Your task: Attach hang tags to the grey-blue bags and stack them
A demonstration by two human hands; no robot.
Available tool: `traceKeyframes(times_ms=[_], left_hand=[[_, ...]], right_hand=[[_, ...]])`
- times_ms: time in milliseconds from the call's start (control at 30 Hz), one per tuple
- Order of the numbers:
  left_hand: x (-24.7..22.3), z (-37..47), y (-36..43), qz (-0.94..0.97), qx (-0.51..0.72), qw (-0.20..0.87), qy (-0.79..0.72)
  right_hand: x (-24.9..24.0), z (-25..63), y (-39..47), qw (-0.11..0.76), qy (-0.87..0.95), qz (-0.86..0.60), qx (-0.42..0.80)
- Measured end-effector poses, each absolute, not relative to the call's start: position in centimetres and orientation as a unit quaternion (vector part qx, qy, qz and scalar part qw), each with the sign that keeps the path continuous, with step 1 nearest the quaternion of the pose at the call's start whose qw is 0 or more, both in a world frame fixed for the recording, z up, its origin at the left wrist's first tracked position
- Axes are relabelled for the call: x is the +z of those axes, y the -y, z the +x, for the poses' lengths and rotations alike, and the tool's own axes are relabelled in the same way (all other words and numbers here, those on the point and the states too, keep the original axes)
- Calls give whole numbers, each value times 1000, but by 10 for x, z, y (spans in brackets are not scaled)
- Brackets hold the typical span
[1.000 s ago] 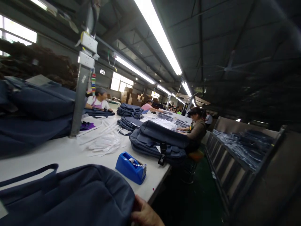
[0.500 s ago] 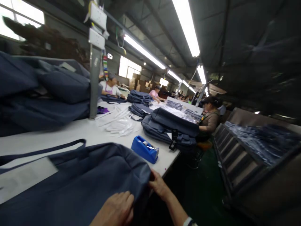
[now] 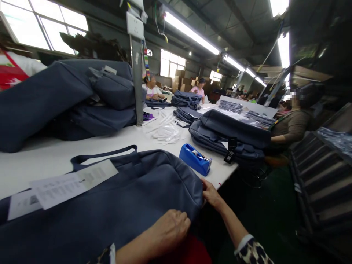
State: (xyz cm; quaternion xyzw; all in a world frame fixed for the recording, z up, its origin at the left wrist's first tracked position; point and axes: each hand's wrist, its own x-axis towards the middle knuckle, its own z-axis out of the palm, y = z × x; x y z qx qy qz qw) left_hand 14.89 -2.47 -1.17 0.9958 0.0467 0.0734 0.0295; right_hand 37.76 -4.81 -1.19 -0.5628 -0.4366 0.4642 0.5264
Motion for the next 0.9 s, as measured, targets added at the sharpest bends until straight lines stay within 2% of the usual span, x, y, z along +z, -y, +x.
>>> traceKeyframes(times_ms=[100, 333, 633, 900], left_hand=[[-7, 147, 26, 991, 90, 75, -66], [-3, 145, 23, 943, 233, 159, -175], [-6, 152, 14, 968, 113, 174, -140], [-4, 149, 20, 972, 93, 164, -142]], right_hand=[[-9, 382, 53, 516, 421, -568, 484], [-6, 390, 63, 505, 396, -569, 514], [-8, 398, 63, 494, 358, -557, 563], [-15, 370, 53, 526, 398, -634, 403]])
